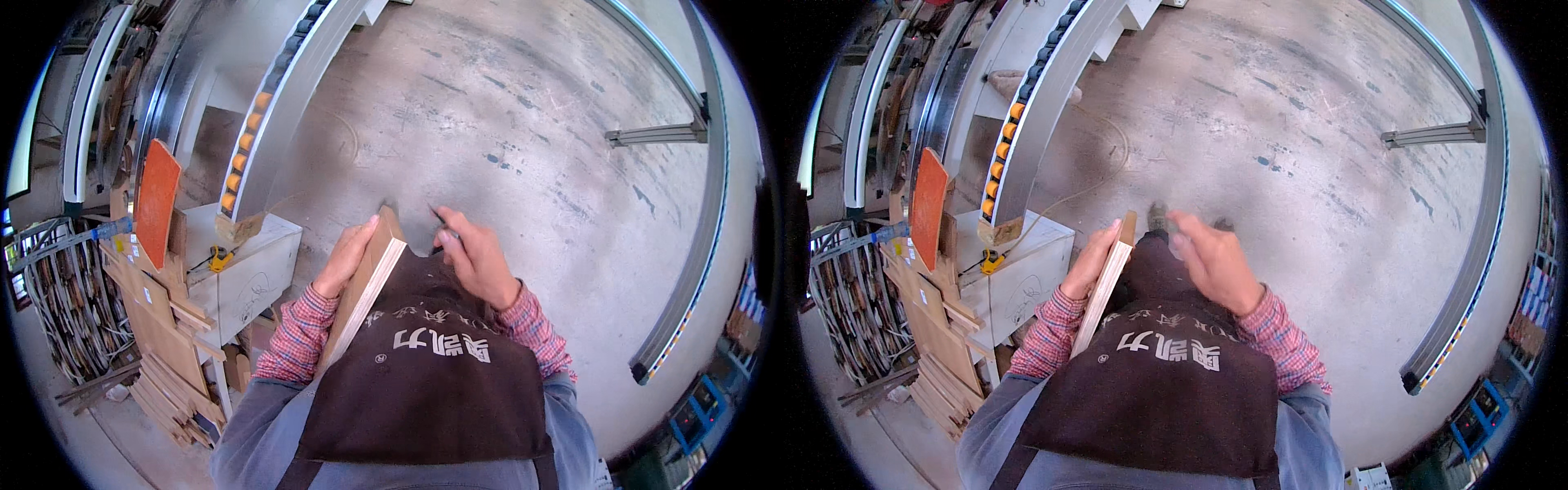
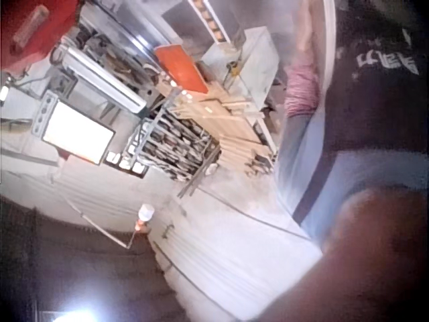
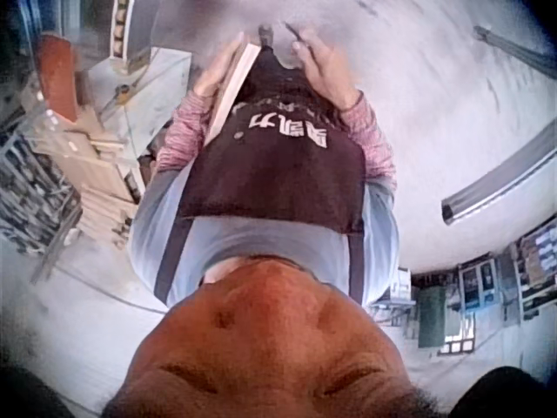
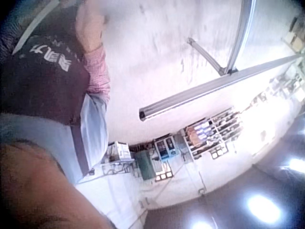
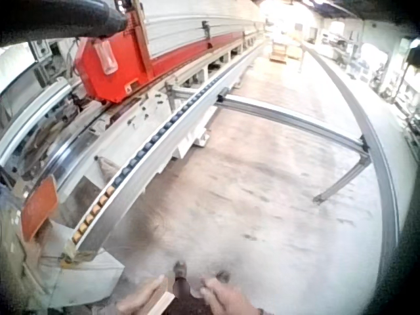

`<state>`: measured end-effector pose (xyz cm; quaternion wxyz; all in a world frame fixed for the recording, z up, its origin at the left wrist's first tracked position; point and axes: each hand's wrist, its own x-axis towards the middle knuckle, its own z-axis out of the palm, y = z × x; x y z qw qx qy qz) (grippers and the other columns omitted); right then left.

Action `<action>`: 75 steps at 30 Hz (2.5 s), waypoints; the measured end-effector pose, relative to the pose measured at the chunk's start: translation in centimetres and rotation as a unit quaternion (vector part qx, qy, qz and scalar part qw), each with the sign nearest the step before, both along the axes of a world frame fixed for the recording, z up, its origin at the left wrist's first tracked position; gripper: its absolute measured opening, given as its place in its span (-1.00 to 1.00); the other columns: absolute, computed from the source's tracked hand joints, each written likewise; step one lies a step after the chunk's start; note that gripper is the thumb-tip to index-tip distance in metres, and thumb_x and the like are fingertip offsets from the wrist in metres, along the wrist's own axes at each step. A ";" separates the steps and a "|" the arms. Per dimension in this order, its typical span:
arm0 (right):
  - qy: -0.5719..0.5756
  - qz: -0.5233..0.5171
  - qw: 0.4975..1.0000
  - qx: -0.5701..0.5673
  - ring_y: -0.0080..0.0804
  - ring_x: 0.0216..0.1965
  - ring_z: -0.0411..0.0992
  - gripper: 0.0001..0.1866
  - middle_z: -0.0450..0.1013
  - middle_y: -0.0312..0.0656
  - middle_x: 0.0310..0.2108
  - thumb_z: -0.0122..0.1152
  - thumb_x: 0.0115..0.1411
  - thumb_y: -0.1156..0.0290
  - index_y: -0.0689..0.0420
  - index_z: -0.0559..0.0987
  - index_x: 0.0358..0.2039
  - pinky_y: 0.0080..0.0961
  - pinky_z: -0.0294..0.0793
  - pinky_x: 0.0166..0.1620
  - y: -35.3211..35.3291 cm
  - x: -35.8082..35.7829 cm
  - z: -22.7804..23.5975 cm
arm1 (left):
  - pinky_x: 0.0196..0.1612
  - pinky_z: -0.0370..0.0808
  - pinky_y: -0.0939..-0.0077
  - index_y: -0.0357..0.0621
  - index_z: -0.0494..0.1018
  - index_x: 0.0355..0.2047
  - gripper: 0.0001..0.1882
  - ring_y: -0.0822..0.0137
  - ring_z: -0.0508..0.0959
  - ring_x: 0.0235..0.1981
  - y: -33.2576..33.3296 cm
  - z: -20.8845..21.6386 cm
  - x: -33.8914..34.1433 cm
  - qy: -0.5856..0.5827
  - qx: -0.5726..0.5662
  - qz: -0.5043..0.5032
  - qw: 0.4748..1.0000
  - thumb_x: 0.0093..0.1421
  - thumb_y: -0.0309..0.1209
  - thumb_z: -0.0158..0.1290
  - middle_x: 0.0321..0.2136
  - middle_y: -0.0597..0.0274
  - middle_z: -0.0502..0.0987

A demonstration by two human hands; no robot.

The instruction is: The person repeatedly picks up rectangular wooden boards and runs them through a belt sander, flipping them to sand both sides. The person also uses a utility knife to trim edges on some boards. Finished pieces are stacked on a nearby table.

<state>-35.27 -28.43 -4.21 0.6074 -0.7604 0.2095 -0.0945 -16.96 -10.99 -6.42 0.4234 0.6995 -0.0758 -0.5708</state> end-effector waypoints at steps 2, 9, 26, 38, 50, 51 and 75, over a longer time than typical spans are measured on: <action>-0.051 0.002 0.995 -0.082 -0.09 -0.46 0.51 -0.65 0.49 -0.03 -0.38 0.14 0.25 0.46 0.23 0.44 0.04 -0.31 0.48 -0.37 0.5 -0.5 1.5 | -0.33 0.42 0.55 -0.31 0.55 -0.29 -0.41 0.55 0.49 -0.40 -0.2 -0.2 0.1 -0.049 -0.022 -0.040 0.998 0.41 0.02 -0.19 -0.43 0.28 0.58; -0.027 0.073 0.990 -0.116 -0.04 -0.38 0.51 -0.62 0.48 -0.04 -0.34 0.18 0.22 0.42 0.21 0.43 0.04 -0.25 0.48 -0.35 2.1 -1.8 4.7 | -0.35 0.39 0.55 -0.30 0.49 -0.38 -0.50 0.59 0.41 -0.42 0.4 -1.3 -0.5 -0.084 -0.085 -0.065 0.991 0.42 -0.07 -0.14 -0.50 0.42 0.49; 0.055 0.098 0.986 -0.120 -0.04 -0.40 0.47 -0.68 0.40 -0.06 -0.37 0.18 0.20 0.48 0.24 0.41 -0.05 -0.25 0.48 -0.38 3.9 -2.5 9.1 | -0.46 0.23 0.45 -0.31 0.29 -0.53 -0.56 0.52 0.21 -0.51 0.7 3.4 3.7 -0.411 -0.071 0.001 0.909 0.39 -0.20 -0.07 -0.64 0.30 0.22; 0.084 0.079 0.953 -0.281 -0.31 -0.58 0.44 -0.75 0.31 -0.19 -0.54 0.21 0.12 0.48 0.22 0.41 -0.20 -0.39 0.40 -0.58 4.9 -2.0 8.8 | -0.40 0.38 0.34 -0.38 0.46 -0.41 -0.58 0.26 0.40 -0.56 0.4 5.8 4.6 -0.459 -0.021 -0.012 0.888 0.32 -0.17 0.00 -0.59 -0.07 0.44; 0.062 0.061 0.973 -0.215 -0.20 -0.55 0.45 -0.78 0.32 -0.16 -0.52 0.21 0.21 0.37 0.17 0.38 -0.27 -0.31 0.43 -0.54 4.7 -0.9 8.8 | -0.43 0.35 0.41 -0.37 0.43 -0.44 -0.61 0.39 0.31 -0.56 0.8 7.0 5.1 -0.503 -0.026 0.019 0.864 0.33 -0.22 0.00 -0.64 0.03 0.36; 0.065 0.065 0.973 -0.211 -0.20 -0.55 0.45 -0.78 0.32 -0.16 -0.52 0.22 0.21 0.37 0.17 0.37 -0.27 -0.31 0.43 -0.54 4.7 -0.9 8.8 | -0.43 0.34 0.42 -0.37 0.42 -0.45 -0.61 0.40 0.30 -0.56 0.7 7.1 5.1 -0.505 -0.026 0.019 0.862 0.34 -0.22 0.00 -0.64 0.04 0.35; 0.054 0.070 0.977 -0.192 -0.22 -0.58 0.45 -0.76 0.33 -0.16 -0.53 0.18 0.26 0.28 0.17 0.38 -0.29 -0.35 0.45 -0.54 4.5 -0.6 8.7 | -0.46 0.31 0.45 -0.37 0.36 -0.51 -0.61 0.47 0.26 -0.54 0.6 7.7 5.0 -0.528 -0.034 0.037 0.848 0.36 -0.27 -0.01 -0.67 0.18 0.30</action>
